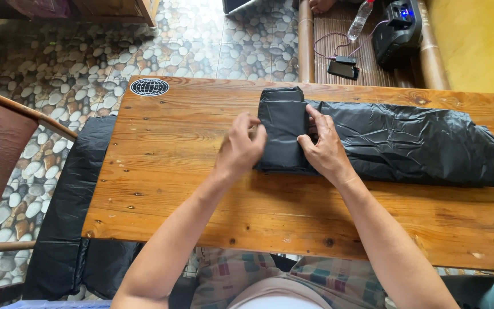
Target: The person folds a large black plastic sheet on a wooden table. They use a feather duster to smooth the sheet while folding it into a compact rectangular bundle.
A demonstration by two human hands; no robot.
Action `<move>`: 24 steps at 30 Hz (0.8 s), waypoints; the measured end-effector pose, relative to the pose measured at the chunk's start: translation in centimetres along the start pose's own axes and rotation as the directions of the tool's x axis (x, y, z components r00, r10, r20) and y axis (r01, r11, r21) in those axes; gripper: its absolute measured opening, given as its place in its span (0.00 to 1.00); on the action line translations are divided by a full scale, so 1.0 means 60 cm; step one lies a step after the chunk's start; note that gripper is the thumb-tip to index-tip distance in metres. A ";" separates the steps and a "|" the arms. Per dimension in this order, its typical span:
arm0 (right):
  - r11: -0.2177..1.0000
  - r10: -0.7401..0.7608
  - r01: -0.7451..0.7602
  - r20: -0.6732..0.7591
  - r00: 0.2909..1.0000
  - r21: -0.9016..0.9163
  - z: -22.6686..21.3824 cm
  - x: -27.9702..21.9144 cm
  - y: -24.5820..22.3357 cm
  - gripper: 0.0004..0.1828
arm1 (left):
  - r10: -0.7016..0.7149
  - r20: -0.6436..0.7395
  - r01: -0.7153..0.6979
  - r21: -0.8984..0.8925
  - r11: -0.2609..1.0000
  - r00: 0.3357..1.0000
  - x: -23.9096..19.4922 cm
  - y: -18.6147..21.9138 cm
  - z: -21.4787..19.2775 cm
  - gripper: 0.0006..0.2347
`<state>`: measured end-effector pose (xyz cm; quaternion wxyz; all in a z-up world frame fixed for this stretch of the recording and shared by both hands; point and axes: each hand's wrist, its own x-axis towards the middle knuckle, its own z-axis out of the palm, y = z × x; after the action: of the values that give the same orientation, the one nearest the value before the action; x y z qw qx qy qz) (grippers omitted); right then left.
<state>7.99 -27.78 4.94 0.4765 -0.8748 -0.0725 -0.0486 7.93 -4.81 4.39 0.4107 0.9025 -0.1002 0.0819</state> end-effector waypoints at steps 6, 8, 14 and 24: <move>0.999 -0.028 0.029 -0.027 0.999 0.022 0.002 0.001 0.015 0.38 | -0.502 0.174 0.531 -0.289 0.796 0.847 0.128 -0.046 0.028 0.28; 0.996 -0.022 0.026 -0.043 0.999 0.085 0.000 0.002 0.014 0.38 | -0.499 0.184 0.528 -0.172 0.832 0.847 0.153 -0.070 0.061 0.30; 1.000 -0.012 0.013 -0.074 0.997 0.014 0.003 -0.006 0.010 0.38 | -0.499 0.169 0.526 -0.213 0.824 0.850 0.124 0.051 0.000 0.29; 0.771 -0.361 0.239 -0.095 0.928 -0.590 0.040 -0.024 -0.019 0.38 | -0.470 0.074 0.466 -0.332 0.820 0.880 0.154 -0.052 0.082 0.22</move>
<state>6.44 -25.26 4.33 0.1847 -0.9438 -0.1449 -0.2327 17.95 -7.60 1.05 0.5681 0.8143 0.1140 -0.0347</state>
